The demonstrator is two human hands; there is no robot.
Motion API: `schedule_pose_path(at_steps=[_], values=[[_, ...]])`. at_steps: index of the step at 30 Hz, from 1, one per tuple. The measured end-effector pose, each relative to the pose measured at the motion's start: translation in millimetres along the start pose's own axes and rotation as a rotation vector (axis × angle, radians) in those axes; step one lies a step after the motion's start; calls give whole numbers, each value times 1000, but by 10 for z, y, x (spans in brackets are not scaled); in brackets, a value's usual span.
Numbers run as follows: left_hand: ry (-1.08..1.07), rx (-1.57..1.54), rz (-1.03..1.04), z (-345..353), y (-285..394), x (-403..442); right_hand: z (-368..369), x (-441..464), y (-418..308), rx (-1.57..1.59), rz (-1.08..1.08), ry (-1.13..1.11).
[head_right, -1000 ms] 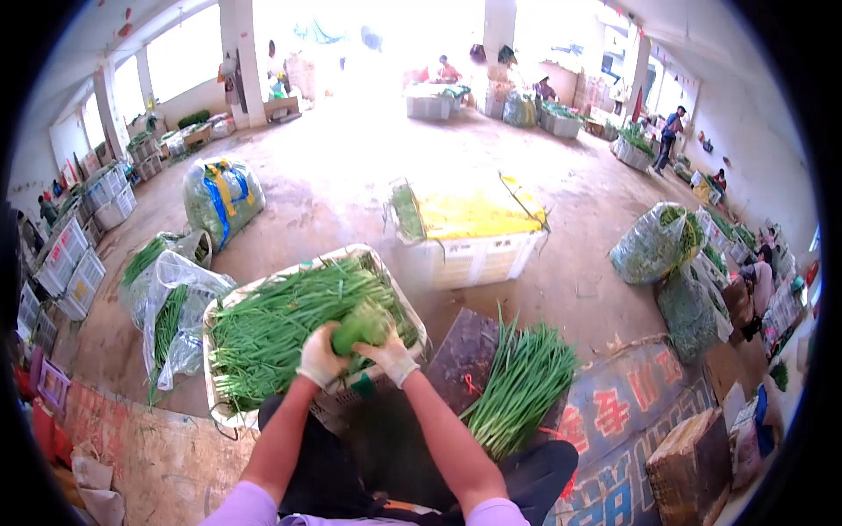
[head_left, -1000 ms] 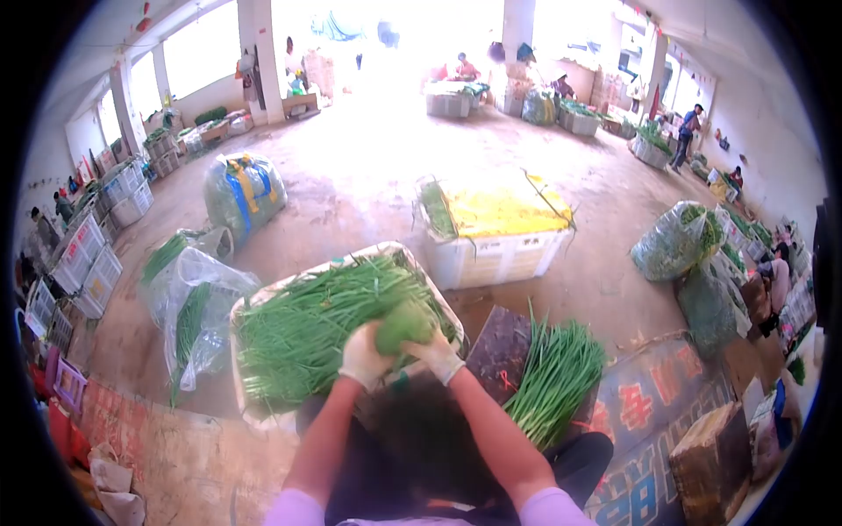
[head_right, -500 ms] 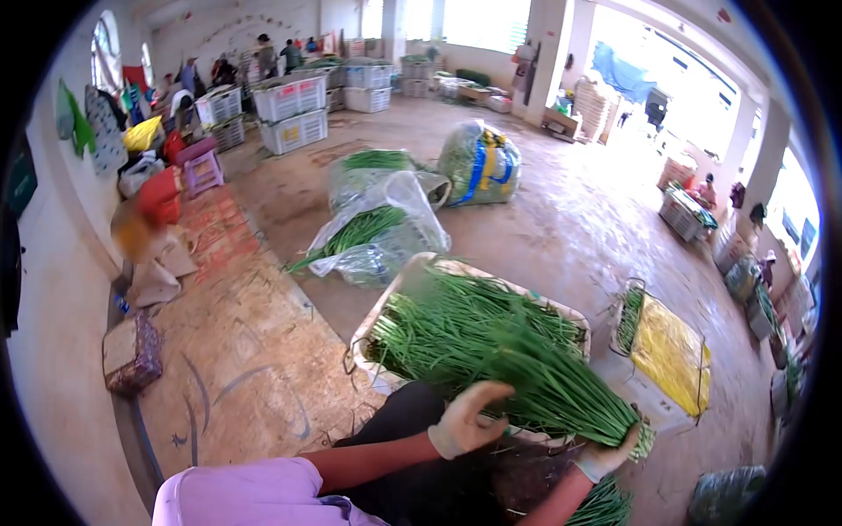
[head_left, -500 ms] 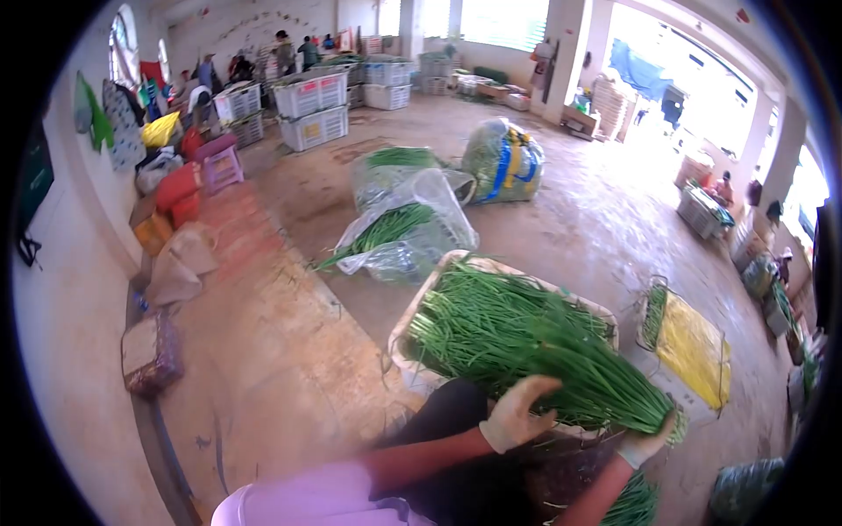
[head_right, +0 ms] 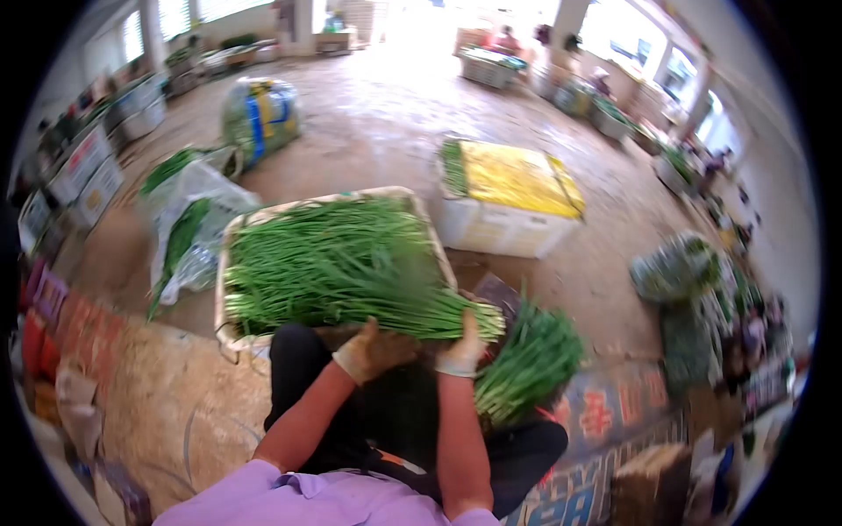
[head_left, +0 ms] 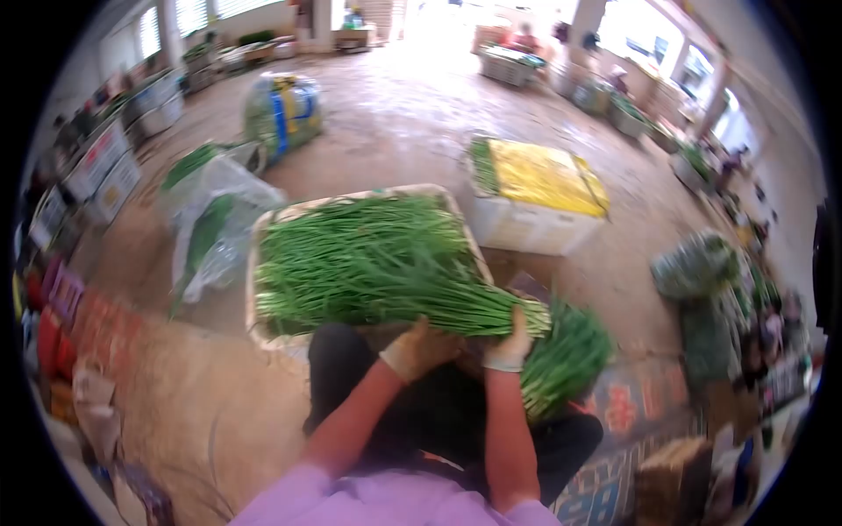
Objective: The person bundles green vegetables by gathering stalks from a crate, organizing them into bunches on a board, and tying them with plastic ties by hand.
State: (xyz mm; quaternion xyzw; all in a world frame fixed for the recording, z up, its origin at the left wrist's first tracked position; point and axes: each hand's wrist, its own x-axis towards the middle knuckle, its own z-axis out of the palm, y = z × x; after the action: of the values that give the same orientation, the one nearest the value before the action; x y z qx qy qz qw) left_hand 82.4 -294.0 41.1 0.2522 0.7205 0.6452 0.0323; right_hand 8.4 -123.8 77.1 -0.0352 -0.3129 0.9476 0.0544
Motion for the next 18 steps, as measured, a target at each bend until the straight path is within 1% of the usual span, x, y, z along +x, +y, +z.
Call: schedule_pose_path(at_steps=[1, 3, 4, 6, 7, 9, 10, 11, 13, 14, 15, 17, 18], values=[[79, -609, -119, 21, 105, 4, 147, -228, -109, 46, 5, -103], [377, -1508, -140, 34, 259, 109, 192, -492, -191, 93, -39, -152], [353, -1530, -159, -70, 230, 227, 240, -477, -190, 76, -62, -132], [565, -1594, -63, -128, 190, 271, 164, -623, -205, 66, -176, -333], [556, -1595, -70, -174, 242, 300, 149, -685, -201, 65, -185, -328], [651, -1542, 18, -260, 347, 322, 103, -835, -199, 59, -131, -354], [721, -1464, -47, -297, 404, 358, -17, -857, -150, 60, -114, -387], [720, -1464, -47, -353, 359, 377, -69, -905, -199, 61, -115, -386], [890, -1351, -83, -504, 267, 374, -214, -970, -375, -172, 63, -462], [920, -1314, -85, -573, 384, 382, -308, -973, -438, -151, 140, -453], [889, -1286, -81, -650, 508, 345, -396, -917, -512, -90, 155, -540], [906, -1254, -173, -766, 667, 347, -511, -751, -677, -256, 175, -536], [906, -1251, -178, -786, 646, 340, -533, -667, -754, -448, 186, -492]])
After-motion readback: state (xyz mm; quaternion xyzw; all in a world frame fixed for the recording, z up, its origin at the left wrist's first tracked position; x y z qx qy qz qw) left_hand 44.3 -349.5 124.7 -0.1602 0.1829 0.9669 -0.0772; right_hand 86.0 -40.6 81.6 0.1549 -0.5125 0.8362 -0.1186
